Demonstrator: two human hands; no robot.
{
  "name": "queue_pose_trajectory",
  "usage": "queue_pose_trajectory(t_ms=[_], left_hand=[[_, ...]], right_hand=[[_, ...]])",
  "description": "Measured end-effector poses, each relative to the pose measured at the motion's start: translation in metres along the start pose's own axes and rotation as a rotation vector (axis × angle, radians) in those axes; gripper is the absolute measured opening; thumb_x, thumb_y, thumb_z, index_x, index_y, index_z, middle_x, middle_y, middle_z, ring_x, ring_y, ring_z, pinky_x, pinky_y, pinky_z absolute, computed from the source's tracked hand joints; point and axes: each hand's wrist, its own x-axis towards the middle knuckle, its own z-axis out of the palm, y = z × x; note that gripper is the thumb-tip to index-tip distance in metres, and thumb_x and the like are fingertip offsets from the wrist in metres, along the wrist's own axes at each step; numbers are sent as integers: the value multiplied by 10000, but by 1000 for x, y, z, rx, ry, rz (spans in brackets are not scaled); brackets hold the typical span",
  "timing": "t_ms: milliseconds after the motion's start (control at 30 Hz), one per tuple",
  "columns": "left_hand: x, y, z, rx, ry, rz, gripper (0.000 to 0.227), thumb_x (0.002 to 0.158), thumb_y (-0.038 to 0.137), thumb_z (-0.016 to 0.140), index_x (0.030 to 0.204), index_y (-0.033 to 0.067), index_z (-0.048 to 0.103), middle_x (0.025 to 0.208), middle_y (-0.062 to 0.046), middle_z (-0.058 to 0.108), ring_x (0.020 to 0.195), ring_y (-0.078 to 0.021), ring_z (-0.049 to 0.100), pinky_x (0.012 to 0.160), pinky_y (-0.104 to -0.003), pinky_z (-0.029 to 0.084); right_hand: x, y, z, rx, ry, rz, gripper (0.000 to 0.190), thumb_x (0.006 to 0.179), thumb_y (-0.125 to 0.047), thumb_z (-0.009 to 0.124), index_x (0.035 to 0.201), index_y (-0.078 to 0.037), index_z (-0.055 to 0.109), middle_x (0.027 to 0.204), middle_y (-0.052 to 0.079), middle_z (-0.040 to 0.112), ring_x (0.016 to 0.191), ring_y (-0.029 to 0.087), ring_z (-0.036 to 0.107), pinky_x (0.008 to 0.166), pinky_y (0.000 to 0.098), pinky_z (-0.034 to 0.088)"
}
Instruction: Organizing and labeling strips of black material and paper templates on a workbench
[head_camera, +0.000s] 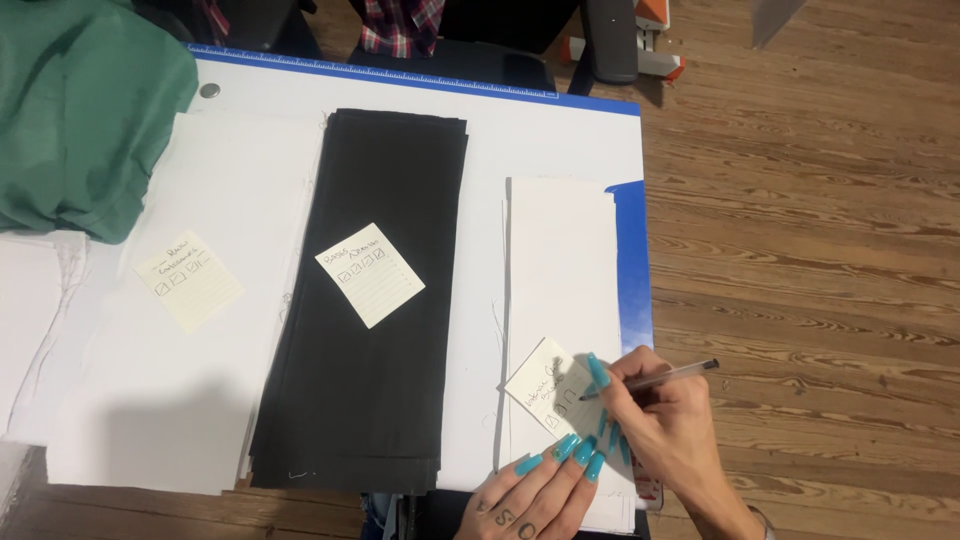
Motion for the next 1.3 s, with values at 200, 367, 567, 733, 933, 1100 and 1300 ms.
queue_pose_trajectory(t_ms=[200, 367, 567, 733, 933, 1100, 1300], left_hand=[[3, -2, 1, 24, 22, 23, 166, 880, 279, 621, 1007, 178, 586, 1026, 42, 633, 950, -76, 602, 741, -193, 497], [4, 1, -3, 10, -2, -8, 147, 873, 282, 622, 988, 195, 601, 1021, 58, 633, 959, -70, 592, 762, -204, 469], [16, 6, -24, -120, -88, -61, 137, 864, 250, 615, 981, 180, 620, 1047, 32, 609, 1001, -144, 594, 756, -275, 456], [5, 12, -37, 0, -137, -136, 216, 779, 311, 704, 976, 243, 649, 1057, 83, 629, 1052, -118, 535, 853, -380, 432], [-20, 19, -33, 104, -38, -303, 210, 779, 368, 666, 942, 240, 628, 982, 97, 637, 979, -87, 576, 886, -381, 383], [-22, 19, -38, 100, -67, -275, 250, 810, 336, 632, 1018, 202, 599, 1040, 61, 628, 1030, -104, 561, 909, -408, 366], [-6, 23, -42, 58, -42, -316, 176, 820, 331, 589, 924, 194, 626, 961, 68, 652, 953, -104, 603, 853, -393, 407]], right_hand=[[-1, 8, -1, -92, -71, -95, 275, 777, -201, 560, 530, -81, 567, 411, -2, 553, 264, 64, 425, 213, 194, 332], [3, 17, -8, 447, 119, -32, 190, 802, -186, 572, 740, -6, 578, 582, 76, 555, 405, 124, 499, 303, 216, 418], [9, -23, -37, 279, 152, -34, 278, 840, -122, 468, 1034, 51, 566, 928, 178, 646, 805, 221, 640, 652, 265, 518], [7, -2, -51, -41, -62, -275, 312, 857, -227, 380, 1090, -51, 489, 1033, 168, 618, 853, 276, 668, 651, 368, 583], [3, -12, -49, -197, -169, -276, 334, 765, -272, 549, 1089, -187, 554, 1096, 26, 638, 950, 176, 640, 732, 275, 457], [-4, -16, -57, -68, -137, -287, 403, 844, -343, 347, 1136, -127, 522, 1170, 75, 584, 1049, 219, 590, 830, 362, 497], [-2, 21, -62, -55, -127, -594, 327, 894, -56, 284, 1207, -99, 370, 1198, 138, 536, 1051, 295, 591, 947, 448, 441]])
